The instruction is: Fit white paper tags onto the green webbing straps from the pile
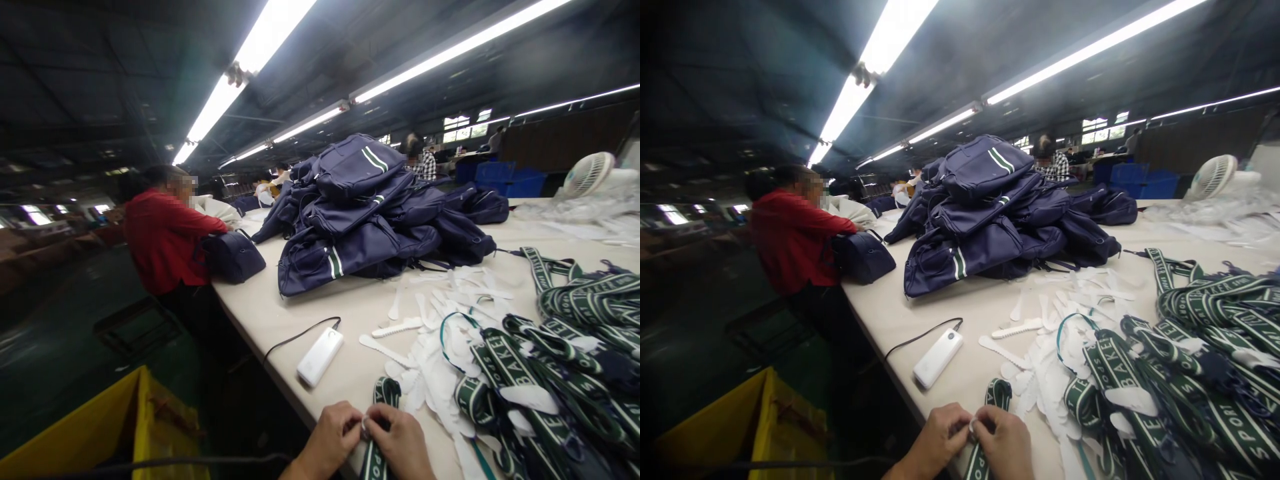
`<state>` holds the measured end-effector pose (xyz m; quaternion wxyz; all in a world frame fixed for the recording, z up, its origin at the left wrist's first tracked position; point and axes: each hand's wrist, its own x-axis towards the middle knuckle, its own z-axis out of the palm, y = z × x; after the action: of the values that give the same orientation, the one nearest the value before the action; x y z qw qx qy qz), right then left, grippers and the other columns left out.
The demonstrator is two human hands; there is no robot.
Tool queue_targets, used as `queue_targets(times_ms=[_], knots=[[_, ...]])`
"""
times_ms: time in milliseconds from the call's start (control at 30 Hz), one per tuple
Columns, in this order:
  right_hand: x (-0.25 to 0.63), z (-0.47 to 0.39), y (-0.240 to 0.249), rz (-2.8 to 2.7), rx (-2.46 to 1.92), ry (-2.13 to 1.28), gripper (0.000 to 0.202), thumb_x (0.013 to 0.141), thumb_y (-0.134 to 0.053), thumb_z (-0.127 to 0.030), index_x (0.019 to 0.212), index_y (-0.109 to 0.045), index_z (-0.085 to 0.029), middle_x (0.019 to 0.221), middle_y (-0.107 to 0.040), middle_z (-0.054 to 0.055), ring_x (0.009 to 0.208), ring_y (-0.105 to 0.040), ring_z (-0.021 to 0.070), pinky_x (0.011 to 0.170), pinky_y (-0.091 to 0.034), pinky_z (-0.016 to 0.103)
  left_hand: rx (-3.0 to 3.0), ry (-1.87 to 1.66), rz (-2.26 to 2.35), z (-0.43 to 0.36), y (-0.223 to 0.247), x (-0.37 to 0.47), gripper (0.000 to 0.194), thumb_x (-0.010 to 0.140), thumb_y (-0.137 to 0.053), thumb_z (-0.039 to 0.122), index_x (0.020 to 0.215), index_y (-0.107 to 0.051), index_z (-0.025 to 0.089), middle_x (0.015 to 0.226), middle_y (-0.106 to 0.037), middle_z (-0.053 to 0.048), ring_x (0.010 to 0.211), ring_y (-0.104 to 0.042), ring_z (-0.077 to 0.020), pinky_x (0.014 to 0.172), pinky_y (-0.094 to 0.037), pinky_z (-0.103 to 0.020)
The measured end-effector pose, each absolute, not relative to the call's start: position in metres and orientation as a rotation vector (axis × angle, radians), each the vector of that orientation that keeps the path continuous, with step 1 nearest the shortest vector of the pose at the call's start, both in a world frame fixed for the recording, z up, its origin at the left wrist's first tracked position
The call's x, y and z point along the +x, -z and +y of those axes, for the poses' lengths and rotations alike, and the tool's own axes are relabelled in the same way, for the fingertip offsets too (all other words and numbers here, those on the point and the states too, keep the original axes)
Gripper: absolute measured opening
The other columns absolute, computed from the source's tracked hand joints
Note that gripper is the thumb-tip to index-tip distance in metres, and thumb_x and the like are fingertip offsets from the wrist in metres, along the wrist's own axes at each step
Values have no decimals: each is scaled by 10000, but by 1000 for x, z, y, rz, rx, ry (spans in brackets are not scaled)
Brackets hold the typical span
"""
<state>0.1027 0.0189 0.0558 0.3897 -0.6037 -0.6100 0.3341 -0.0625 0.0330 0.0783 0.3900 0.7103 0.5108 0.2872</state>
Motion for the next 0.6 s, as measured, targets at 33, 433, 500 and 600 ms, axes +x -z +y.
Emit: queue_targets(times_ms=[33,433,500,600], knots=[[103,19,-56,-1555,-1518,-861,197,777,-576,-342,663,-718,-268,654,-717,-22,636,-655,190,663,-448,263,1791,-740,1315,33,-78,-61,155,767,-614,221,752,-762,179,718,-647,-45,666,-545,-153,642,-404,-264],[117,23,-69,-1552,-1259,-1197,189,748,-602,-261,663,-764,-217,669,-723,13,671,-644,188,643,-430,252,1143,-622,1290,44,-78,-49,94,531,-651,218,565,-639,130,455,-596,-11,396,-506,-121,439,-399,-249],[122,25,-71,-1510,-1158,-1351,159,722,-633,-233,668,-774,-184,642,-707,25,640,-616,175,610,-411,246,1077,-582,1253,44,-84,-50,114,514,-682,213,548,-661,106,452,-596,-25,397,-497,-105,432,-368,-232],[127,26,-76,-1407,-1051,-1507,126,695,-670,-208,682,-775,-140,623,-692,38,593,-575,152,579,-385,242,998,-543,1224,41,-90,-50,160,517,-714,235,564,-681,85,477,-601,-33,407,-481,-79,432,-328,-212]])
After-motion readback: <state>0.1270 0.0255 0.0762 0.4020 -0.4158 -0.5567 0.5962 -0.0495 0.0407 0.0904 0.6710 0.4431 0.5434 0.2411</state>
